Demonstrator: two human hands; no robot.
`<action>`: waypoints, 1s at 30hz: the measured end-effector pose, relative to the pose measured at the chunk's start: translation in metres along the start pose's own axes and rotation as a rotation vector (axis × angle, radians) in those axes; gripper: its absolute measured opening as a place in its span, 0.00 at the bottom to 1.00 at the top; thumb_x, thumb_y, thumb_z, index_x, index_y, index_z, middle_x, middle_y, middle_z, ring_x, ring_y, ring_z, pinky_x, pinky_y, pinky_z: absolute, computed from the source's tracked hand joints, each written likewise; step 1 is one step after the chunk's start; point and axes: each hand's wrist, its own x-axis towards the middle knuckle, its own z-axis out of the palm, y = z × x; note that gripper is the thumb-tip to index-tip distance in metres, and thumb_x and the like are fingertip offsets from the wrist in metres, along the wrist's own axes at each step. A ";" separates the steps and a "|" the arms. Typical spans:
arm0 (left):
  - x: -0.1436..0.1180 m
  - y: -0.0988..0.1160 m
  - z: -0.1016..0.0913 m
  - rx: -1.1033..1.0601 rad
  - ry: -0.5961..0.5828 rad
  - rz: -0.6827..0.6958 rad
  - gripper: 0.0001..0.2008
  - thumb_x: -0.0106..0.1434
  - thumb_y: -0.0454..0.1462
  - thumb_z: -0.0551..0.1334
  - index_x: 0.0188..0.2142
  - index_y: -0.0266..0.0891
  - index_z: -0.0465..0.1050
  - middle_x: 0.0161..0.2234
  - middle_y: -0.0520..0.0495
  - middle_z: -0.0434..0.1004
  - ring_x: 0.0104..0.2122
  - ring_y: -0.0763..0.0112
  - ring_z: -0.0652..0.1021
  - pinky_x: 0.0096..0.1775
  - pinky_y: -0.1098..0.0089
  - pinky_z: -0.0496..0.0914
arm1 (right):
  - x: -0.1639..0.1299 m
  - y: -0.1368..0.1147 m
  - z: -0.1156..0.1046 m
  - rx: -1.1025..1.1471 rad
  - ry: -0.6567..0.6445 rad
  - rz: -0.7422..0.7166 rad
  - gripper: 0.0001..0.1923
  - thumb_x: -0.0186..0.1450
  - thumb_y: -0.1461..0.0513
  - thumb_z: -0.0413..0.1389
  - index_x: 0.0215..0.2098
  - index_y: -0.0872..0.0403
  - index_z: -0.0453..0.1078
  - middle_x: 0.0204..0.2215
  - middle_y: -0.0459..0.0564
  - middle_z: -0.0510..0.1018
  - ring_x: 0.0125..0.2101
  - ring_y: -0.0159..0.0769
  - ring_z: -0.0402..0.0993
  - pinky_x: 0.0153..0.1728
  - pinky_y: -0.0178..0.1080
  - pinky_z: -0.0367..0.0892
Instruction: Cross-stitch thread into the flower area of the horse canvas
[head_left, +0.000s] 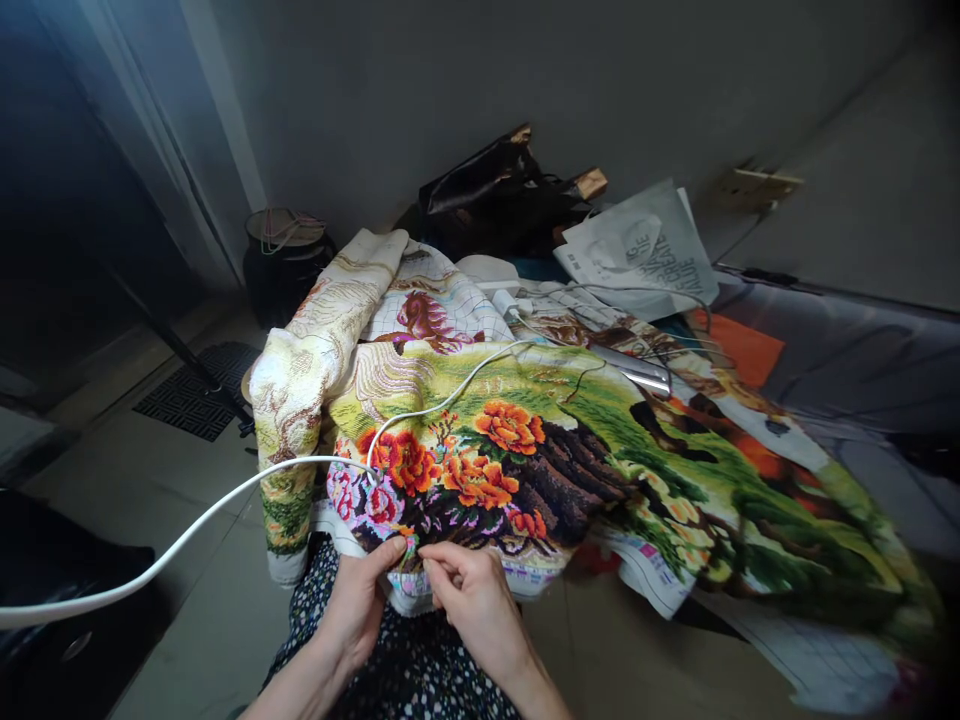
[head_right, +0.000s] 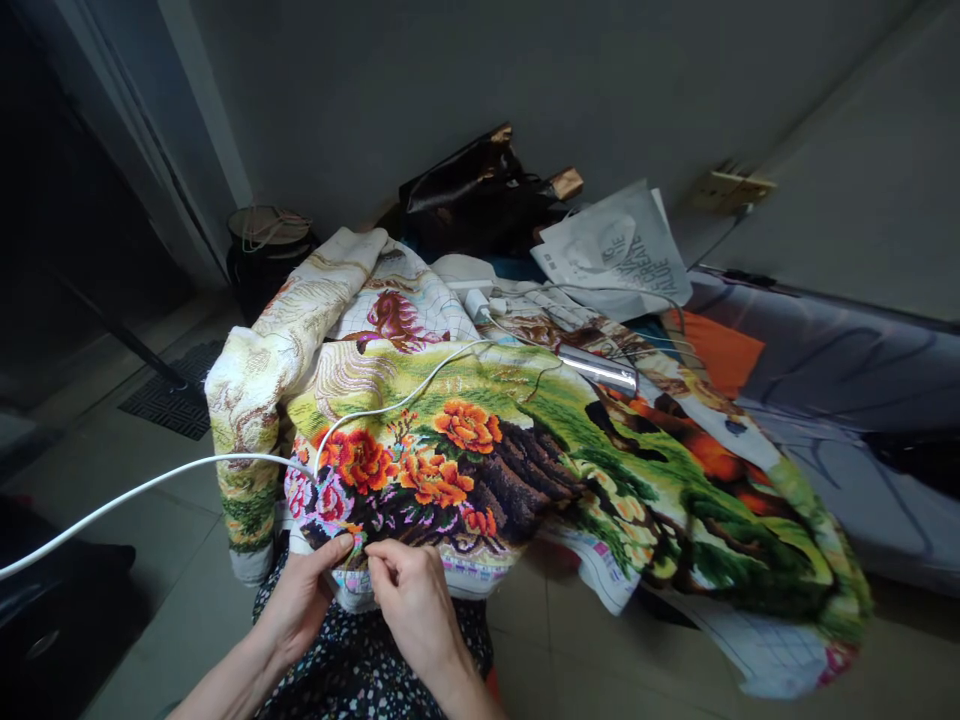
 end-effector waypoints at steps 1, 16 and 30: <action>0.000 0.000 0.000 0.002 0.002 0.000 0.36 0.50 0.30 0.68 0.58 0.42 0.60 0.37 0.49 0.79 0.36 0.67 0.77 0.48 0.62 0.68 | 0.000 -0.001 0.000 -0.025 0.006 -0.004 0.14 0.63 0.63 0.49 0.32 0.53 0.78 0.14 0.44 0.71 0.16 0.29 0.62 0.19 0.30 0.55; 0.000 -0.002 0.001 0.052 0.006 0.068 0.31 0.48 0.31 0.69 0.53 0.42 0.67 0.42 0.47 0.77 0.40 0.66 0.76 0.47 0.64 0.67 | -0.002 -0.003 0.014 0.046 0.002 0.177 0.10 0.63 0.62 0.47 0.29 0.54 0.70 0.14 0.44 0.71 0.13 0.29 0.63 0.16 0.30 0.55; -0.001 0.000 0.007 0.140 0.138 0.035 0.18 0.46 0.32 0.69 0.38 0.38 0.71 0.24 0.54 0.74 0.29 0.71 0.75 0.33 0.72 0.69 | -0.004 0.010 0.036 0.587 0.019 0.374 0.12 0.55 0.55 0.57 0.25 0.57 0.66 0.17 0.42 0.68 0.17 0.27 0.64 0.16 0.27 0.59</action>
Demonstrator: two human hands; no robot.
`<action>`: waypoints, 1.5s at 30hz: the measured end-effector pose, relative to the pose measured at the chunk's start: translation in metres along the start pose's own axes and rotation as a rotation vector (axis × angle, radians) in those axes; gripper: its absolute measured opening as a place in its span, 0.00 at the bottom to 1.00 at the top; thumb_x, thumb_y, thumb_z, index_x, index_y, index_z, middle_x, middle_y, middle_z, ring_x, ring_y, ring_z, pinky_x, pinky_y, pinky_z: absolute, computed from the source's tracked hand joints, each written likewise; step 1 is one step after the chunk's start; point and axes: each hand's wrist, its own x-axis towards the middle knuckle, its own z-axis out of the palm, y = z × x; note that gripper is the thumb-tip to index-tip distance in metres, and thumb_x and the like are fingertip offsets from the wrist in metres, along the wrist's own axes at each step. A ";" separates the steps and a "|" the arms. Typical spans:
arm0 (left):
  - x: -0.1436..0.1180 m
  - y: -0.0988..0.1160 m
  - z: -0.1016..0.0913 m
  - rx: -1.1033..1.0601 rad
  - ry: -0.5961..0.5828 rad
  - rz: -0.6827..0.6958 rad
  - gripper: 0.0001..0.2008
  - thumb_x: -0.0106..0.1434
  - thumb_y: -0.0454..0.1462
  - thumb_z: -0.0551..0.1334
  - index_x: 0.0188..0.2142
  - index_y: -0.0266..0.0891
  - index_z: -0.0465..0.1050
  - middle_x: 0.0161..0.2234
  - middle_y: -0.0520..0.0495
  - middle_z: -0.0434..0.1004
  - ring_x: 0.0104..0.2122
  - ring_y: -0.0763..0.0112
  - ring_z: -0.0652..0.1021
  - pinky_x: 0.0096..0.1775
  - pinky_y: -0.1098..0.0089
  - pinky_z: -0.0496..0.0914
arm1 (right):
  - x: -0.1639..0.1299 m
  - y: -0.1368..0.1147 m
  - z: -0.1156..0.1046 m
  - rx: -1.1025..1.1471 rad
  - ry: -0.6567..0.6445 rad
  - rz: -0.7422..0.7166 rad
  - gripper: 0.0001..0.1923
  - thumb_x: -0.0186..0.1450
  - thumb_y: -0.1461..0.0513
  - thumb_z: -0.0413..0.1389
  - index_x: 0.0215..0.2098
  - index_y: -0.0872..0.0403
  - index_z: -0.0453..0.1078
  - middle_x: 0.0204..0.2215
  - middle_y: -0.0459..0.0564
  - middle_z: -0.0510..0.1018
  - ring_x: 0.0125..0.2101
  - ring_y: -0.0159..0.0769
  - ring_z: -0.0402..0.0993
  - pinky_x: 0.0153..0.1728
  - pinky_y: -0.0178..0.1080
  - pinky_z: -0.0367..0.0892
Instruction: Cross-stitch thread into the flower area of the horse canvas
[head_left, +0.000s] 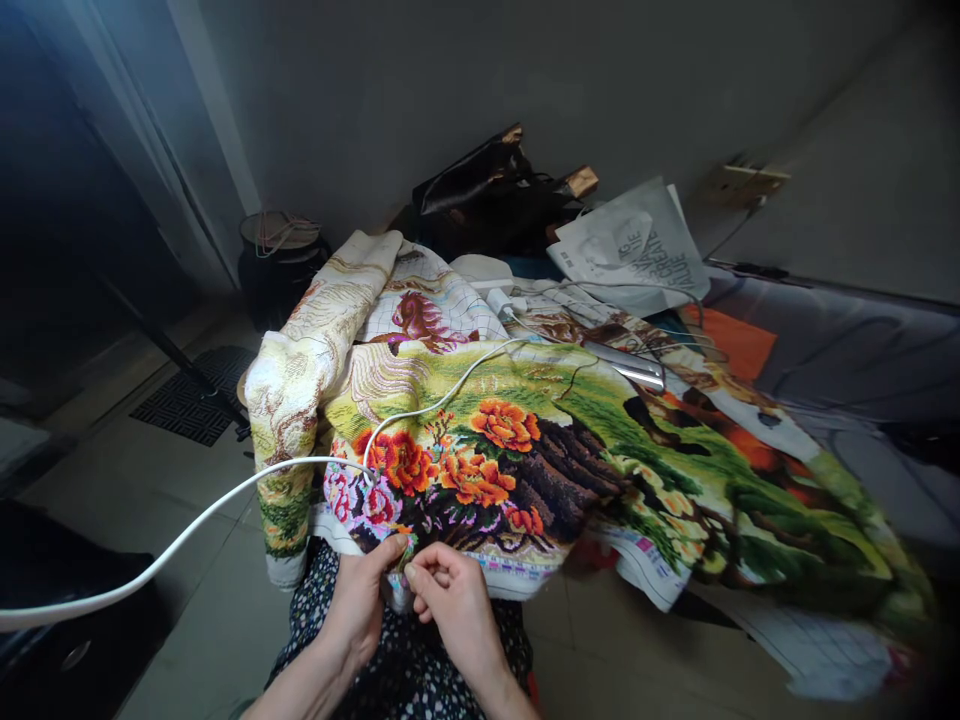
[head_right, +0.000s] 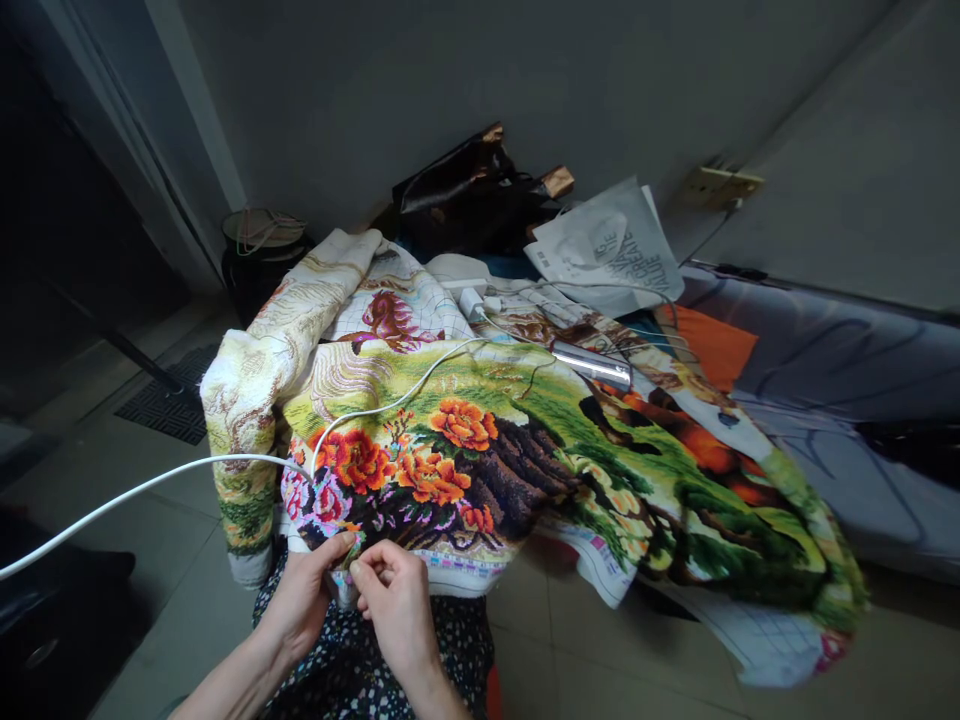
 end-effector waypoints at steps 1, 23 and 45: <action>0.000 0.000 0.000 -0.002 0.007 -0.006 0.15 0.45 0.32 0.69 0.35 0.38 0.71 0.23 0.54 0.74 0.29 0.71 0.75 0.32 0.72 0.69 | 0.000 0.000 0.000 -0.005 0.010 -0.017 0.12 0.56 0.56 0.56 0.25 0.57 0.67 0.17 0.43 0.68 0.17 0.27 0.64 0.16 0.27 0.59; -0.001 -0.003 0.002 -0.069 0.004 0.003 0.25 0.43 0.33 0.70 0.43 0.38 0.71 0.24 0.54 0.74 0.24 0.72 0.75 0.28 0.72 0.69 | 0.000 0.005 0.000 -0.147 0.092 -0.208 0.10 0.61 0.60 0.52 0.25 0.57 0.70 0.19 0.45 0.71 0.20 0.31 0.68 0.21 0.31 0.65; -0.005 0.002 0.002 -0.105 -0.114 0.037 0.34 0.48 0.33 0.70 0.55 0.43 0.64 0.40 0.47 0.78 0.41 0.63 0.77 0.45 0.64 0.70 | 0.004 -0.024 -0.009 -0.312 -0.025 -0.254 0.08 0.63 0.62 0.48 0.37 0.54 0.67 0.22 0.44 0.72 0.24 0.32 0.72 0.26 0.32 0.67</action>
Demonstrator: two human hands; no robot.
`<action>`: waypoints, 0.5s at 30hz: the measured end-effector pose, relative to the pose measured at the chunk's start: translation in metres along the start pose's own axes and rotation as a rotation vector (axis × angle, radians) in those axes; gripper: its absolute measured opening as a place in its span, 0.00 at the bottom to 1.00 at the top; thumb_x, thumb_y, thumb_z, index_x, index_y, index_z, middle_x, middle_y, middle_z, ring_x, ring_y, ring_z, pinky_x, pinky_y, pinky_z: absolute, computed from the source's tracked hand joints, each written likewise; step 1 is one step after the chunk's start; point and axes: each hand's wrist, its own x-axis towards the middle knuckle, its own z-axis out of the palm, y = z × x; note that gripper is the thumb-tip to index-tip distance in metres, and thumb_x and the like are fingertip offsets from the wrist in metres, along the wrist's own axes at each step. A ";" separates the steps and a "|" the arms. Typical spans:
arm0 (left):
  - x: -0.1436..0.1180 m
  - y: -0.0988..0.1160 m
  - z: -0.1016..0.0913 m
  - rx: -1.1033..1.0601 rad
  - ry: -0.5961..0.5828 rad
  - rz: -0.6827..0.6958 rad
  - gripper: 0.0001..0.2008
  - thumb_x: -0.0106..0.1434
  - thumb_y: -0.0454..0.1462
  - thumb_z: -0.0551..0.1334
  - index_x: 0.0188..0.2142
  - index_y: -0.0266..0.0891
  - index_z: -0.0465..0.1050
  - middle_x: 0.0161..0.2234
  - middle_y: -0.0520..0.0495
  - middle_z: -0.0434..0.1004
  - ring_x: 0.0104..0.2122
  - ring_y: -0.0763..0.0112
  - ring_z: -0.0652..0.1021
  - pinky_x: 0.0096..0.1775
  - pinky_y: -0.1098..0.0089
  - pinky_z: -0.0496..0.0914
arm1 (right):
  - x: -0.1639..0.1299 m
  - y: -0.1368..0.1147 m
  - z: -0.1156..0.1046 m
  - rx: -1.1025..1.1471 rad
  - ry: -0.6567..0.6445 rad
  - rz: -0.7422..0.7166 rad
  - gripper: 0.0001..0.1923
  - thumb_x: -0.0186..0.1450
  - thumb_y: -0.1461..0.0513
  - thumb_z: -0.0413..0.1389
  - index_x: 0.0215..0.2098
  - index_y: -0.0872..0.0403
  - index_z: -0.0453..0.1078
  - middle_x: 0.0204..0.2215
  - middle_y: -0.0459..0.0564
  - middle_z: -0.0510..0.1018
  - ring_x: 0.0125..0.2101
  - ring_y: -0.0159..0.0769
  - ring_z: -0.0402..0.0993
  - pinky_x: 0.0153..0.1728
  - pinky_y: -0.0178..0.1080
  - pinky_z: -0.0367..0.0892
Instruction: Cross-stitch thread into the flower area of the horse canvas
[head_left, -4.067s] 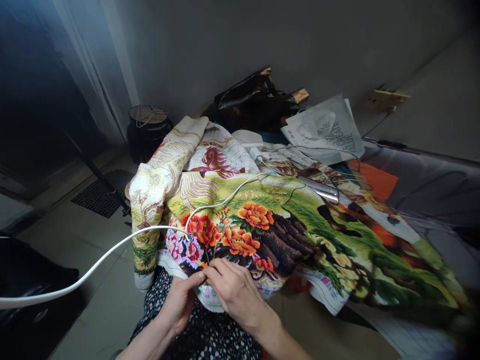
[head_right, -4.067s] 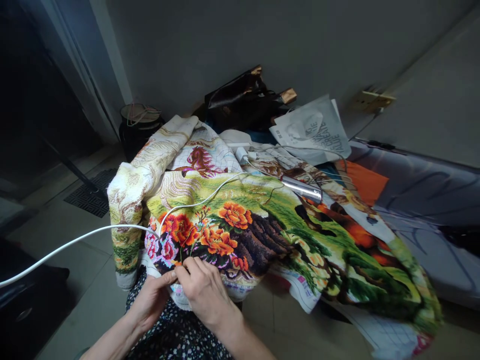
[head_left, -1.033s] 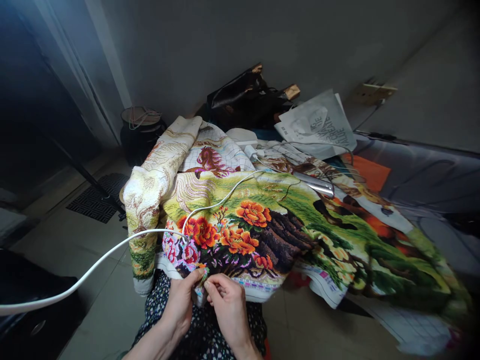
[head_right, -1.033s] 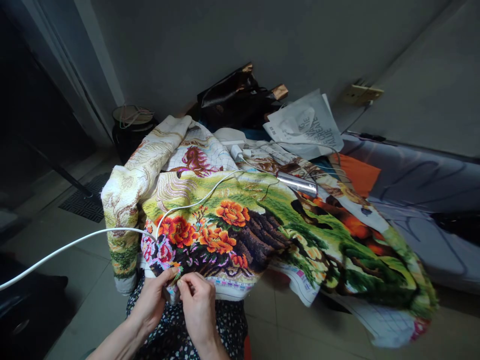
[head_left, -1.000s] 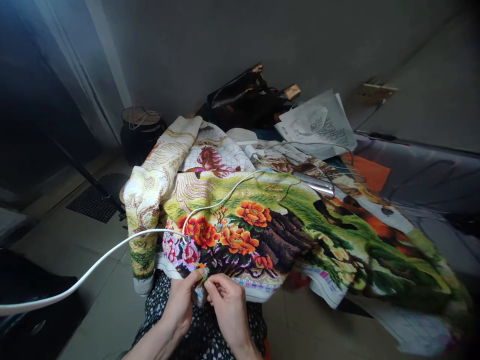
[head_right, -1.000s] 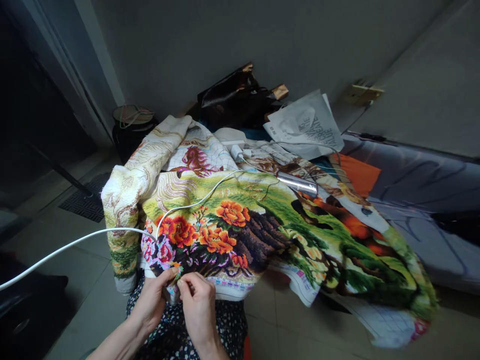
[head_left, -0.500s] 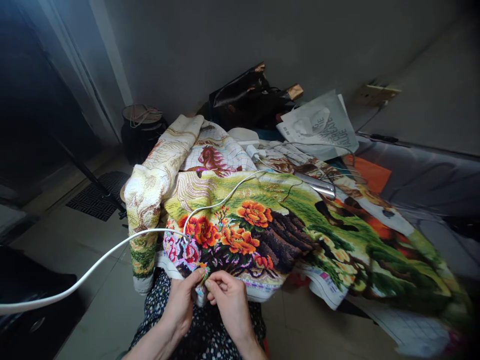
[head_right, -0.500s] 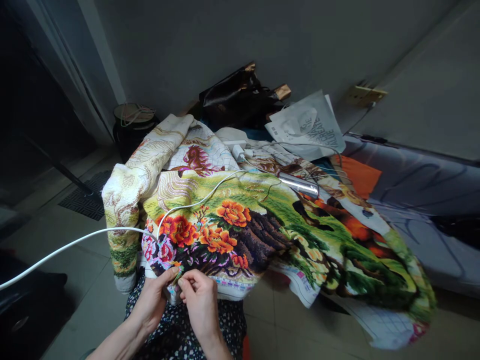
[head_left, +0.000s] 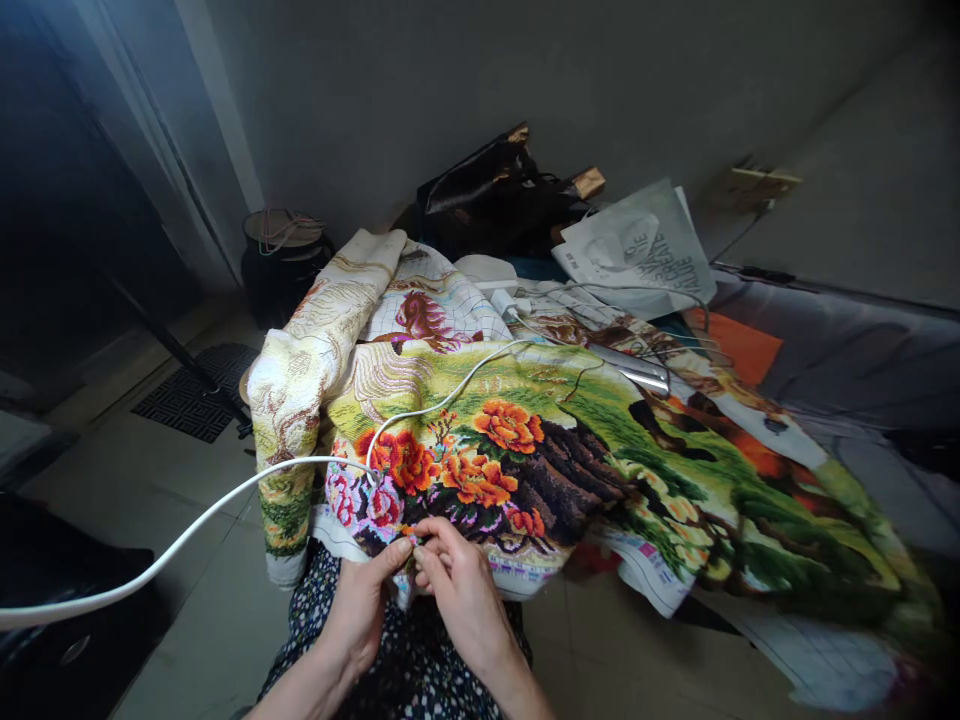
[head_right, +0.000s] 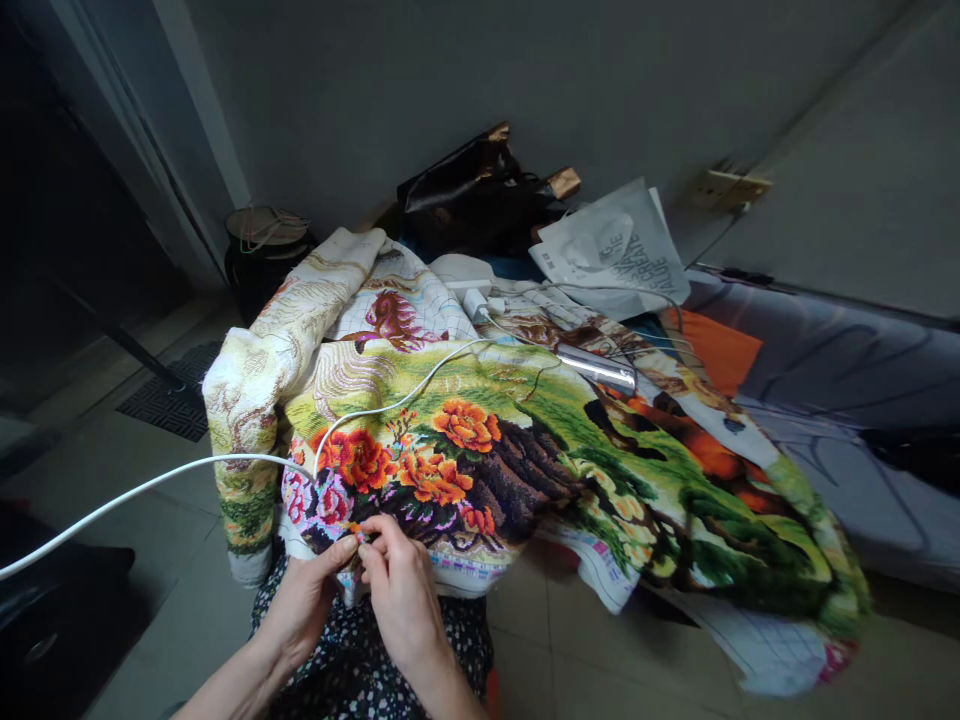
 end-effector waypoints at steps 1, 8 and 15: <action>0.000 0.000 0.000 -0.003 -0.001 0.000 0.35 0.47 0.33 0.70 0.55 0.43 0.64 0.40 0.47 0.79 0.42 0.62 0.77 0.46 0.63 0.69 | 0.002 -0.002 -0.001 -0.063 -0.018 -0.010 0.07 0.64 0.62 0.48 0.35 0.54 0.66 0.22 0.44 0.72 0.23 0.32 0.72 0.25 0.32 0.67; 0.002 -0.001 -0.003 -0.038 -0.009 0.014 0.31 0.48 0.33 0.70 0.53 0.45 0.67 0.44 0.46 0.79 0.50 0.60 0.74 0.55 0.60 0.63 | 0.004 -0.023 -0.042 0.414 0.198 -0.049 0.10 0.65 0.54 0.50 0.33 0.52 0.61 0.26 0.44 0.75 0.16 0.28 0.70 0.16 0.31 0.62; 0.007 -0.005 -0.009 -0.080 -0.018 -0.027 0.34 0.50 0.33 0.69 0.56 0.46 0.63 0.48 0.46 0.77 0.52 0.61 0.72 0.56 0.60 0.61 | -0.020 -0.060 -0.133 1.004 0.586 -0.526 0.15 0.53 0.61 0.68 0.24 0.51 0.64 0.14 0.32 0.62 0.12 0.20 0.55 0.45 0.37 0.71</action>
